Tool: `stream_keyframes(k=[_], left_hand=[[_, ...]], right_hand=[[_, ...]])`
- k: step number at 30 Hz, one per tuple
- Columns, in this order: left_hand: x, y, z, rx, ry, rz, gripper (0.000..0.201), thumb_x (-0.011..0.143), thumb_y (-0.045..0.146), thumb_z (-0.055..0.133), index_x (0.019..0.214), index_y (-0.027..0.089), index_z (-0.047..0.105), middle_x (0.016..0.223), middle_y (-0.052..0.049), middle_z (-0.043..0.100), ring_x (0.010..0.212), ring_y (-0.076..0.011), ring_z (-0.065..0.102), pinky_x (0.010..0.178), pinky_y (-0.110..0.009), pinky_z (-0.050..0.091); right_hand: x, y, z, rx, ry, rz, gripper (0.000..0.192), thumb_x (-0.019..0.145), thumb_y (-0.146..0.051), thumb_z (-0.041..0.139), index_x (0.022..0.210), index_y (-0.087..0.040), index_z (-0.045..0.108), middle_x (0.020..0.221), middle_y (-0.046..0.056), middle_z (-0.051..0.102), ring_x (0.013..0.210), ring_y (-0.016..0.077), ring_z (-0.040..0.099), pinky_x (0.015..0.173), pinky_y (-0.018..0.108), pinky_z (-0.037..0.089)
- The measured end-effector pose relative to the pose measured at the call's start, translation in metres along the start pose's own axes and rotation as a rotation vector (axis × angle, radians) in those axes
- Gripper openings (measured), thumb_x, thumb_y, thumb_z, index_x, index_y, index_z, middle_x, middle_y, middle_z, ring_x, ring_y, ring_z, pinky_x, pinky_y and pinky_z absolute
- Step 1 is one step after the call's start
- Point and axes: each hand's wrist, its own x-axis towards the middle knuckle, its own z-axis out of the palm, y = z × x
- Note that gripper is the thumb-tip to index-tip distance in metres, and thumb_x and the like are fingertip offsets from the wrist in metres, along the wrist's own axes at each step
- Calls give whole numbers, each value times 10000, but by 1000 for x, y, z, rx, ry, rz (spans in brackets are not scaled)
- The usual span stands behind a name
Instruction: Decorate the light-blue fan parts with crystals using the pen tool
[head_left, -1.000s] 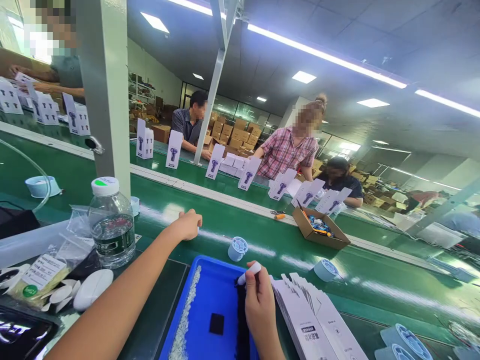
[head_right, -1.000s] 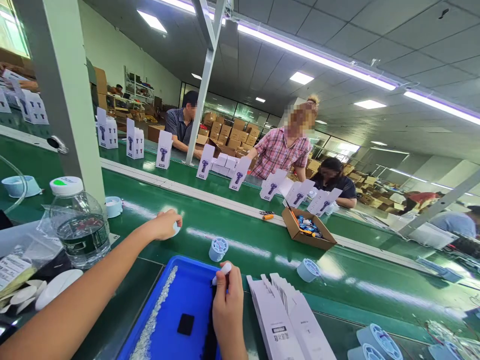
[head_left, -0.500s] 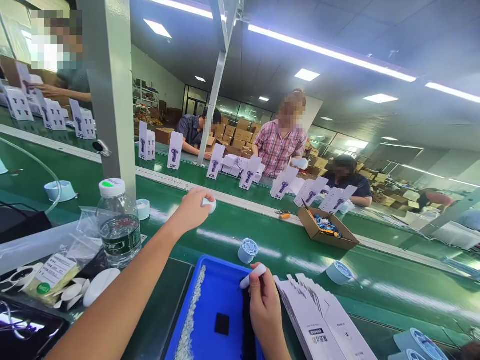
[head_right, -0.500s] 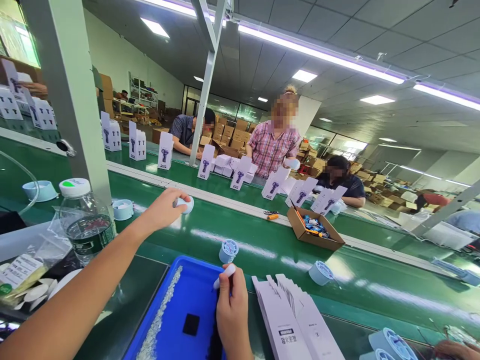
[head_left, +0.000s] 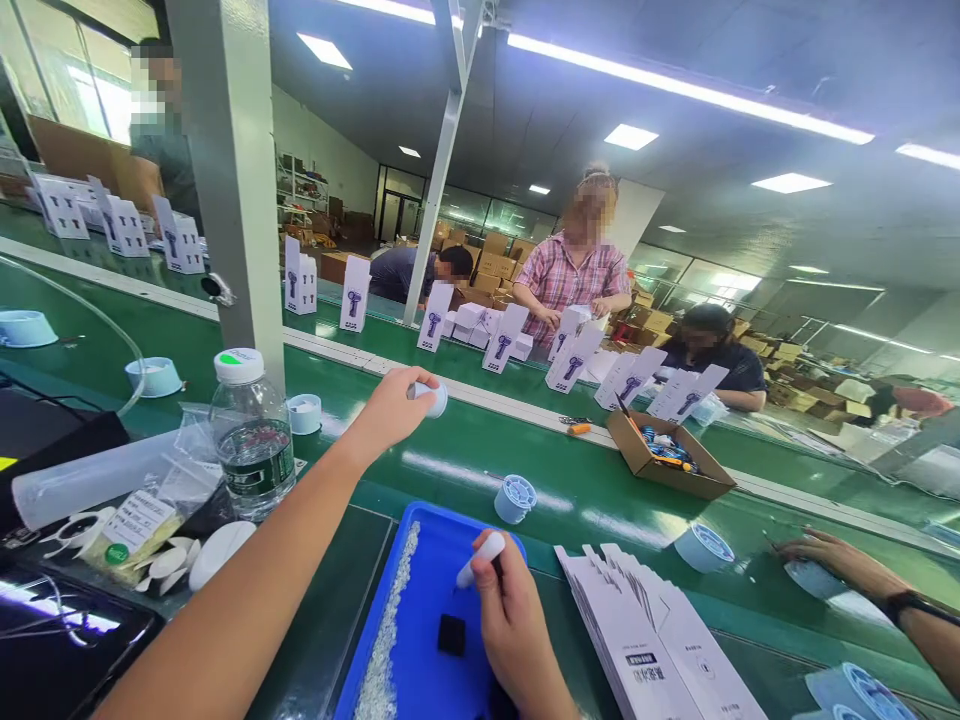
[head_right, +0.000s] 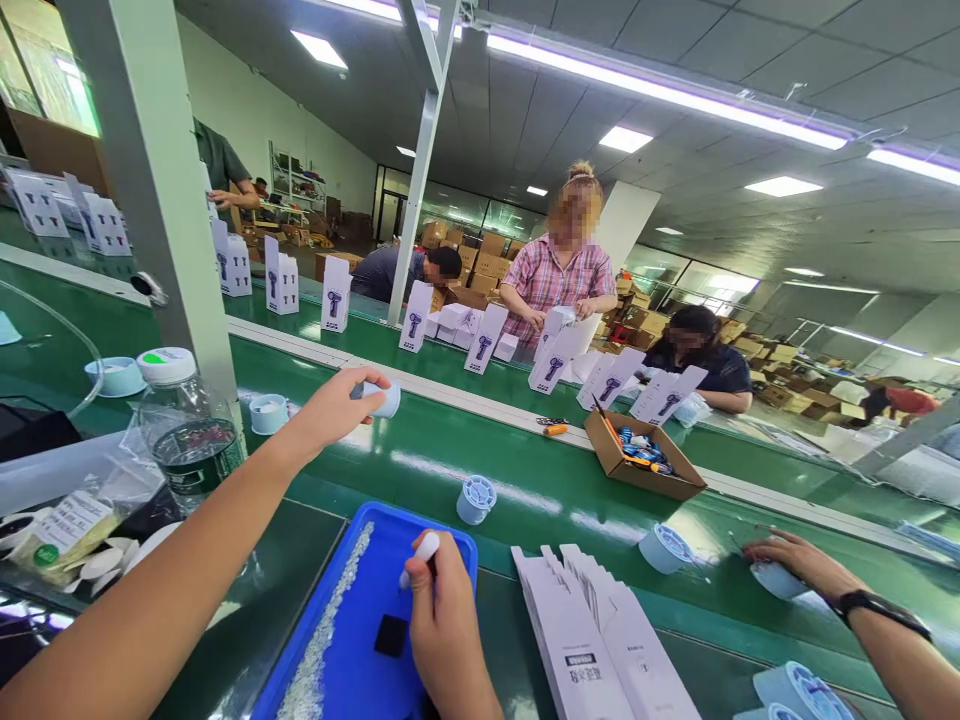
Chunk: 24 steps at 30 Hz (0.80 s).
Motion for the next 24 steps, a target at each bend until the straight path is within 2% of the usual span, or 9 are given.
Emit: stream_keyframes(k=[5,9,14,17,24], left_hand=[[-1,2,1,-32,22,-44,201,716,309,599,895,238,656,997,-51,558,735,-155,538,641,-279,501],[0,6,3,-229,3,-124,213,714,317,622,910,235,631,952,-50,567,794,-182,570,648,-306,537],[3,8,4,-590,70,-204,169,742,283,621,896,225,580,973,-47,545,828,-185,592,630,-320,557],[3,9,4,-769,66,-235,142,776,269,600,906,220,567,981,-57,572,812,-176,601,613,-305,553],[3,7,6,-814,20,-217,258,700,234,710,924,200,585,1033,-70,589,809,-172,615,596,-280,539]], right_hand=[[-1,4,-4,-28,177,21,173,970,-338,390,921,-229,515,712,-19,544,609,129,515,570,220,430],[0,7,-4,-33,167,59,207,972,-363,375,916,-219,512,693,-21,527,603,133,496,569,230,419],[1,8,-1,-43,146,82,241,972,-383,365,859,-215,496,698,-16,509,608,137,481,568,240,411],[-1,6,-1,-50,120,69,232,975,-370,361,864,-217,496,691,-18,508,609,138,488,579,245,415],[2,2,0,-94,133,22,212,969,-346,379,874,-219,518,694,-9,537,610,144,515,571,244,422]])
